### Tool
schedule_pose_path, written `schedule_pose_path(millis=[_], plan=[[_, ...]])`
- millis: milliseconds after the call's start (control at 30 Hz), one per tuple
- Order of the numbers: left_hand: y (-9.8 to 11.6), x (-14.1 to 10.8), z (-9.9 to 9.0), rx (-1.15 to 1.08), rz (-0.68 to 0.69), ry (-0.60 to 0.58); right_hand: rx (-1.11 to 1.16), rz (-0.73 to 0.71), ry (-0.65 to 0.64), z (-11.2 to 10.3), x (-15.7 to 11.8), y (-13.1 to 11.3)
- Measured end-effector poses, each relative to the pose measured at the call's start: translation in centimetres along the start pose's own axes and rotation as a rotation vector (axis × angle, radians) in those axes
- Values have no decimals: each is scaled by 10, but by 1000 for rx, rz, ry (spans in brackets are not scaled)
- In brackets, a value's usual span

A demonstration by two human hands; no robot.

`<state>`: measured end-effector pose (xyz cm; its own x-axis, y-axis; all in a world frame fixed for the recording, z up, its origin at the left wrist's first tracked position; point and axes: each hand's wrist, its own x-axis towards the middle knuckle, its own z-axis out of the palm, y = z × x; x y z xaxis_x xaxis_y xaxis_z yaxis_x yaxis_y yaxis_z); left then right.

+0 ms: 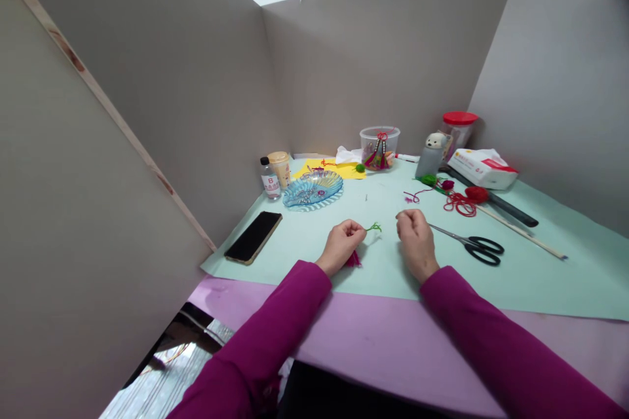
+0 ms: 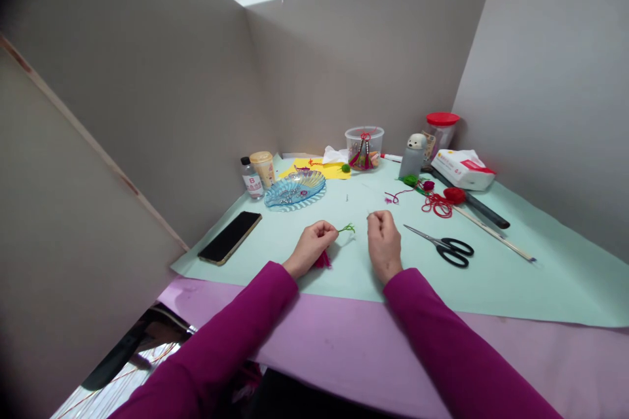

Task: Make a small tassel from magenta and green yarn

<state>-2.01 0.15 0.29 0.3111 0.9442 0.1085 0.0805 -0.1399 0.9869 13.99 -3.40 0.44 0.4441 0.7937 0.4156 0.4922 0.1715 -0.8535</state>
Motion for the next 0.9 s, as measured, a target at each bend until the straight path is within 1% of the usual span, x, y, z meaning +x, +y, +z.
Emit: schedule_pose_path(millis=[67,133,200,267,367,533,733,900], plan=[[1,0,0,-13,-12,8,-31,-63,-49,1,-5,-7],[2,-1,0,-27,-25,23,-89,-149,-146,4,-11,-11],[3,-1,0,-43,-29,47,-157,-207,-218,8,-14,-10],[3,-1,0,-55,-25,62,-215,-242,-254,10,-16,-8],[3,-1,0,-66,-15,51,-265,-272,-267,12,-16,-5],[0,0,-1,-69,-1,11,-282,-283,-266,11,-16,-6],[-3,2,0,-74,-23,38,-282,-296,-251,11,-17,-7],[-3,2,0,-69,-10,30,-305,-299,-260,12,-17,-4]])
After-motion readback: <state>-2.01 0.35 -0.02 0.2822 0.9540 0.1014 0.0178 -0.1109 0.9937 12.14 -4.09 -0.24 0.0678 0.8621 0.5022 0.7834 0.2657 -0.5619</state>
